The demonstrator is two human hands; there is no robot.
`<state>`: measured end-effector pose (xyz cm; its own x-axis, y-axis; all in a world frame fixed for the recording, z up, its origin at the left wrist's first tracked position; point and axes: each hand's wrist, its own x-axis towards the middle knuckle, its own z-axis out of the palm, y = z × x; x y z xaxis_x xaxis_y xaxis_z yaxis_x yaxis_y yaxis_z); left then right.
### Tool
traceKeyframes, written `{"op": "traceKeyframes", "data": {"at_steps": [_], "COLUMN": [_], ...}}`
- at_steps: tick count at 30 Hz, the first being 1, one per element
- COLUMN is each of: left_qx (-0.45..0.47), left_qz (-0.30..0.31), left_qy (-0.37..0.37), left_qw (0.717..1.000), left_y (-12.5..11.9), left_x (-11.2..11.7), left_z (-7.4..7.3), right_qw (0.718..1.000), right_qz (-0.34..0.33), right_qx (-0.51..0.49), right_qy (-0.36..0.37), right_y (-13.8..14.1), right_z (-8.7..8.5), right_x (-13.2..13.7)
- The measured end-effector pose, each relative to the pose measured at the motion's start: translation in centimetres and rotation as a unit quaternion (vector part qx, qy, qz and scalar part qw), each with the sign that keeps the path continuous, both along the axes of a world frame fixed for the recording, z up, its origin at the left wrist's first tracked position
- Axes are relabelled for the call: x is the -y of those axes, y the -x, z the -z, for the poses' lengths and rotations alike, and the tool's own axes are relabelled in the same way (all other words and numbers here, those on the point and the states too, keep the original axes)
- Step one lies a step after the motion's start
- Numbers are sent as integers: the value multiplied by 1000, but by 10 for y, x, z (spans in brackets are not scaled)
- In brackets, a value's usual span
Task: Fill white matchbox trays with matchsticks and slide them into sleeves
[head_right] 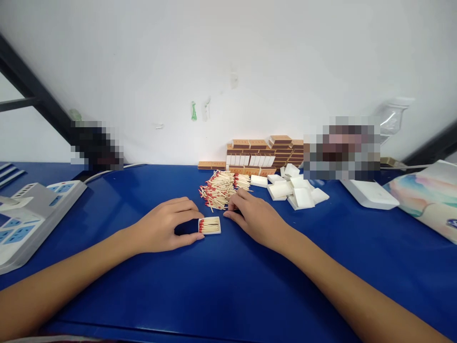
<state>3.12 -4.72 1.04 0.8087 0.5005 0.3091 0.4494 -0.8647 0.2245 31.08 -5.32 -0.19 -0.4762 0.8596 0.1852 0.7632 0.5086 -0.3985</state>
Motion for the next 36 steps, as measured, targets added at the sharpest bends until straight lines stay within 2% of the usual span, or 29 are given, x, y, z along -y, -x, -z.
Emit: {"op": "traceKeyframes", "data": {"at_steps": [10,17,26,36], "left_qx": [-1,-3,-2,17], "left_qz": [-2,-2,0,-11], "left_qy": [1,0,-6,-10], "left_qw": [1000,1000,1000,1000], "left_y": [1,1,0,0], "left_x": [0,0,0,0], "left_z": [2,1,2,2], "right_qw": [1000,999,999,995], "right_qz": [-17,-15,-17,-26], "right_qx": [-9,-15,7,-76], "right_qy": [-11,-50,-34,-57], "right_y": [-1,3,4,11], "right_z": [3,3,4,-4], "right_x": [-1,1,1,10]}}
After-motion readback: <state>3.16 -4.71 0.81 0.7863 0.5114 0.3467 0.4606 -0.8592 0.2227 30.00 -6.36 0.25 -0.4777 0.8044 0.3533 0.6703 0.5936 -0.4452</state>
